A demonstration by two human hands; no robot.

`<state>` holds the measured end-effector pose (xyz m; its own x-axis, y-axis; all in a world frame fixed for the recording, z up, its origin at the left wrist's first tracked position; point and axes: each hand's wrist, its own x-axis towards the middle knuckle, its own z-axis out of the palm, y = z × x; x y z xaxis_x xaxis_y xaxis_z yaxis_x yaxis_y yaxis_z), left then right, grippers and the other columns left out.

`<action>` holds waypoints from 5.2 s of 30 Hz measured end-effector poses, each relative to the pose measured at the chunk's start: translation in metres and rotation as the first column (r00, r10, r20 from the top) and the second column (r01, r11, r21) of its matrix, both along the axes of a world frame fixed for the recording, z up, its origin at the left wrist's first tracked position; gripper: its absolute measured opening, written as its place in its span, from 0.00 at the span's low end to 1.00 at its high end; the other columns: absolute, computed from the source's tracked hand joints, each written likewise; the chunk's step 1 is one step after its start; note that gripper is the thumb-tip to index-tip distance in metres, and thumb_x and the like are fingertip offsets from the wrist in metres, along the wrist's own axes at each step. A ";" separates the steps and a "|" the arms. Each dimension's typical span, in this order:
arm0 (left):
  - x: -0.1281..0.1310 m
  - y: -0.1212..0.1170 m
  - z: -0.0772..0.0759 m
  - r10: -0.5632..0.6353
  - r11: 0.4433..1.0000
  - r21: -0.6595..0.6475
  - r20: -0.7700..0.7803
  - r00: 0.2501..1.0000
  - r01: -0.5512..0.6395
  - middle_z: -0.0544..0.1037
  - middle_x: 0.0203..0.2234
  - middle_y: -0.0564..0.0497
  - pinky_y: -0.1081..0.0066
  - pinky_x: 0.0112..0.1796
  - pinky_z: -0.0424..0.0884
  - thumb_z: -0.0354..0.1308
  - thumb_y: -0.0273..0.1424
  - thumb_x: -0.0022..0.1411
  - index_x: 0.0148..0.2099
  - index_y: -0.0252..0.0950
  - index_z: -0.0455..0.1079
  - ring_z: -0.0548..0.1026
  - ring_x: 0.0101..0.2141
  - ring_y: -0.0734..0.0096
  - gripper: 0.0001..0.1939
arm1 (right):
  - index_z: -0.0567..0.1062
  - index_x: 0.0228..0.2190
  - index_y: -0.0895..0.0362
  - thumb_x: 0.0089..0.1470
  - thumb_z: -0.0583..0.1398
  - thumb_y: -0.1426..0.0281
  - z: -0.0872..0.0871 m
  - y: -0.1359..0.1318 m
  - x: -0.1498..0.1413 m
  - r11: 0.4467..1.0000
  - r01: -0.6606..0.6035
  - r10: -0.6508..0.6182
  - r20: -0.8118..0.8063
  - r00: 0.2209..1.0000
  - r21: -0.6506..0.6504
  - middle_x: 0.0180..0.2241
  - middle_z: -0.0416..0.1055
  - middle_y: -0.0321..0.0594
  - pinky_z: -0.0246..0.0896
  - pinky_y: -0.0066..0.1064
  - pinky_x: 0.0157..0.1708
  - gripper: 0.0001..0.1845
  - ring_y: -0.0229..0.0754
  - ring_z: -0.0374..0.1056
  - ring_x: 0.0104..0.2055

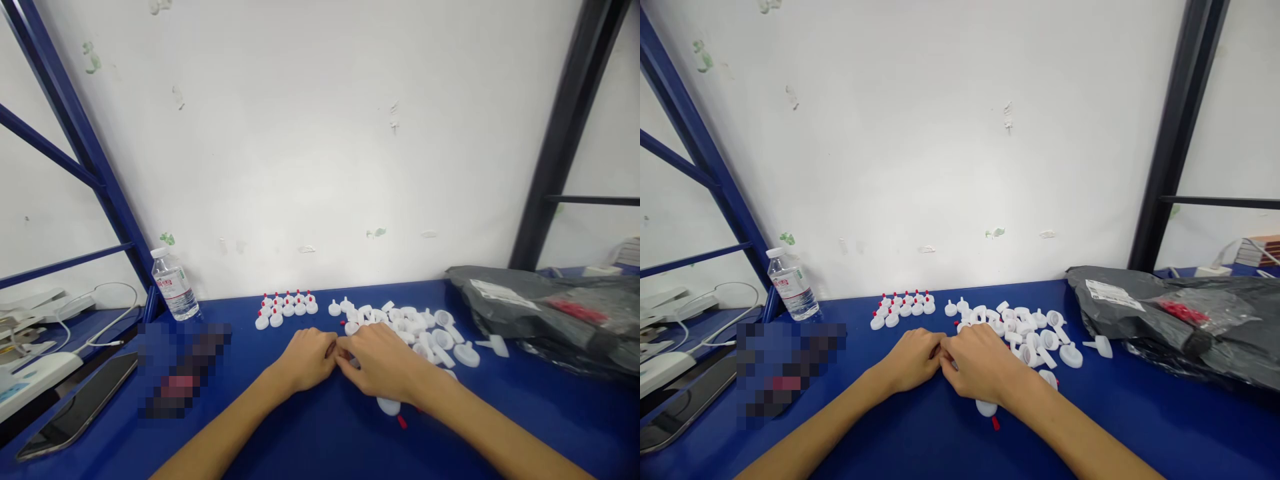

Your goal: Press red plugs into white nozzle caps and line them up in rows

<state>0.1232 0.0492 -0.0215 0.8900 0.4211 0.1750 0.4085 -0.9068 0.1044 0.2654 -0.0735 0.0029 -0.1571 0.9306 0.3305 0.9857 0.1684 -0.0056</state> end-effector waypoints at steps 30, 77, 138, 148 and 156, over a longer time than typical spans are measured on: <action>0.013 0.008 -0.007 0.049 0.993 -0.116 0.299 0.953 -0.015 0.82 0.33 0.51 0.71 0.32 0.64 0.53 0.33 0.67 0.45 0.43 0.79 0.77 0.32 0.65 0.12 | 0.70 0.32 0.51 0.65 0.52 0.50 0.022 0.010 0.025 0.967 0.190 -0.102 -0.427 0.899 0.169 0.25 0.75 0.32 0.49 0.29 0.24 0.20 0.41 0.70 0.25; 0.006 0.005 0.018 0.465 0.573 -0.756 0.619 0.633 0.318 0.80 0.29 0.47 0.79 0.16 0.55 0.68 0.41 0.54 0.42 0.31 0.77 0.73 0.17 0.77 0.19 | 0.78 0.47 0.52 0.60 0.60 0.63 0.013 0.018 0.028 0.986 0.023 0.124 -0.821 0.558 0.165 0.42 0.80 0.41 0.72 0.36 0.42 0.14 0.47 0.77 0.44; -0.032 0.067 0.035 0.329 0.939 0.041 0.168 0.929 -0.340 0.83 0.38 0.51 0.69 0.33 0.65 0.54 0.29 0.60 0.39 0.42 0.77 0.78 0.40 0.56 0.10 | 0.74 0.43 0.49 0.64 0.54 0.68 0.010 0.013 0.012 0.976 0.103 0.075 -0.744 0.664 0.191 0.42 0.77 0.34 0.64 0.31 0.36 0.10 0.41 0.73 0.40; -0.035 0.074 0.029 0.373 0.914 0.116 0.137 0.918 -0.388 0.80 0.42 0.48 0.67 0.35 0.66 0.51 0.26 0.61 0.42 0.40 0.76 0.77 0.42 0.57 0.12 | 0.74 0.42 0.49 0.63 0.54 0.70 0.010 0.013 0.012 0.969 0.085 0.111 -0.718 0.687 0.232 0.41 0.77 0.33 0.62 0.31 0.34 0.10 0.40 0.72 0.38; -0.032 0.061 0.036 0.349 0.903 0.165 0.255 0.902 -0.397 0.78 0.43 0.48 0.69 0.33 0.65 0.47 0.33 0.69 0.47 0.40 0.74 0.76 0.39 0.62 0.15 | 0.74 0.41 0.50 0.64 0.54 0.70 0.019 0.008 0.014 0.949 0.112 0.129 -0.684 0.718 0.296 0.39 0.77 0.33 0.60 0.29 0.35 0.09 0.38 0.71 0.37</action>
<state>0.0915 0.1102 0.0148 0.6052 0.6475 0.4632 0.7101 -0.7021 0.0537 0.2795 -0.0650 0.0222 0.2185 0.7674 0.6029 0.7223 0.2882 -0.6286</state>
